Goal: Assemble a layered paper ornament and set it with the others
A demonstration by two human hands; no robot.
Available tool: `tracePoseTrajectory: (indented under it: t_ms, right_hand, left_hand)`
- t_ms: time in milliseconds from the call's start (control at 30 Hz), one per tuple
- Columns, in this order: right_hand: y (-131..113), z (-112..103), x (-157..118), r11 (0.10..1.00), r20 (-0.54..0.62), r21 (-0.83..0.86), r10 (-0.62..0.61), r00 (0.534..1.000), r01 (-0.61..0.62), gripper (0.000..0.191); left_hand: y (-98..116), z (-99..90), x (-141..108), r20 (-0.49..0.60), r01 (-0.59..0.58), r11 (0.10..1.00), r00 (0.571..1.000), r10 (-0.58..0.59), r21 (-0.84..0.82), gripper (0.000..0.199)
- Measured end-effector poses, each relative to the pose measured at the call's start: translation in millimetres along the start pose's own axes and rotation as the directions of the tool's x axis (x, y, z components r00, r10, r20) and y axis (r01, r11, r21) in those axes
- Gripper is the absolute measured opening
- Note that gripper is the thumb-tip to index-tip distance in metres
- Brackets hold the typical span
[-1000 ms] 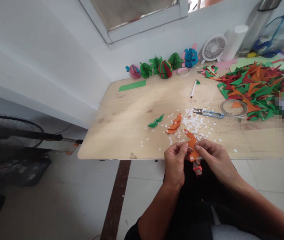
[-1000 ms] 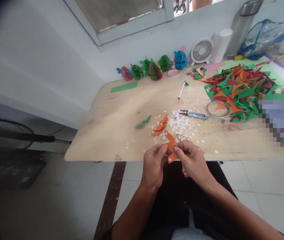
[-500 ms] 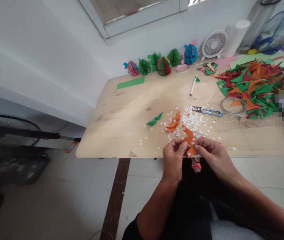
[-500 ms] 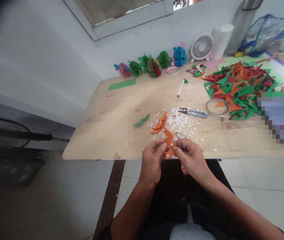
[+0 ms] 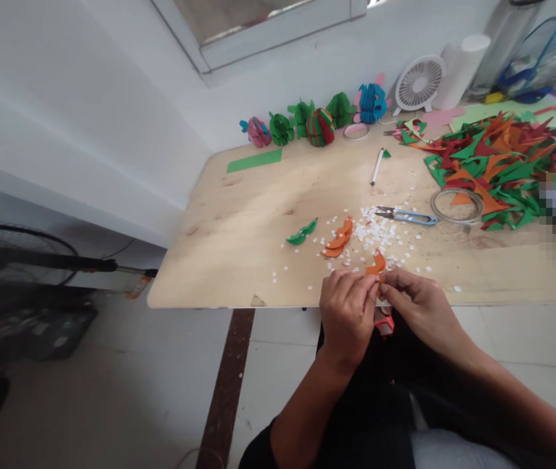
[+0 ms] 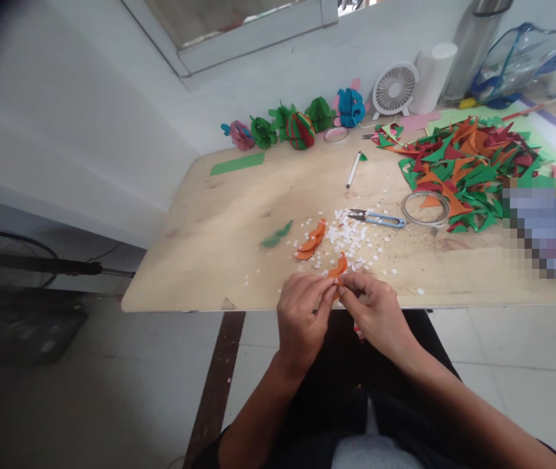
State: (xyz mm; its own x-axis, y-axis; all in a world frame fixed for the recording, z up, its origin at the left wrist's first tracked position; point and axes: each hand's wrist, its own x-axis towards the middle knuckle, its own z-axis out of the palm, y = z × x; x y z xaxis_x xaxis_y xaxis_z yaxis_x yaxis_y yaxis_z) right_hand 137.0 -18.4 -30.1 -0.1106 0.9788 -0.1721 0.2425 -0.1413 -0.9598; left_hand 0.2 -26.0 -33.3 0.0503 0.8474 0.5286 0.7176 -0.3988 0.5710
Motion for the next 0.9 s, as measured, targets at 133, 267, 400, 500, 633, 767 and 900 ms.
tracePoseTrajectory:
  t_ms: [133, 267, 400, 500, 633, 767, 900]
  right_hand:
    - [-2, -1, -3, 0.987, -0.008, -0.155, -0.048, 0.999, 0.046, 0.019]
    - [-4, -2, -4, 0.968, 0.009, -0.229, -0.105, 0.994, 0.104, 0.019]
    - [-6, -3, -3, 0.953, 0.0, -0.262, -0.158, 0.987, 0.153, 0.018]
    - [-7, -4, -3, 0.95, 0.011, -0.265, -0.169, 0.986, 0.165, 0.017]
    - [-8, -5, -3, 0.954, 0.023, -0.256, -0.155, 0.988, 0.156, 0.018]
    - [-8, -6, -4, 0.955, 0.028, -0.26, -0.14, 0.99, 0.142, 0.019]
    - [-9, -6, -4, 0.96, 0.027, -0.249, -0.128, 0.991, 0.131, 0.02]
  left_hand:
    - [1, -6.1, 4, 0.065, 0.037, 0.999, 0.997, -0.035, -0.029, 0.01]
    - [1, -11.3, 9, 0.119, 0.022, 1.0, 0.993, -0.02, -0.013, 0.011]
    - [0, -12.4, 11, 0.146, -0.101, 0.992, 0.985, 0.089, 0.074, 0.014]
    - [-2, -12.3, 12, 0.164, -0.149, 0.985, 0.977, 0.134, 0.085, 0.017]
    - [-2, -13.0, 13, 0.185, -0.108, 0.994, 0.978, 0.102, 0.022, 0.017]
    - [-1, -14.3, 14, 0.187, -0.003, 0.999, 0.982, 0.012, -0.051, 0.014]
    - [0, -15.7, 15, 0.192, 0.09, 0.984, 0.979, -0.061, -0.151, 0.011]
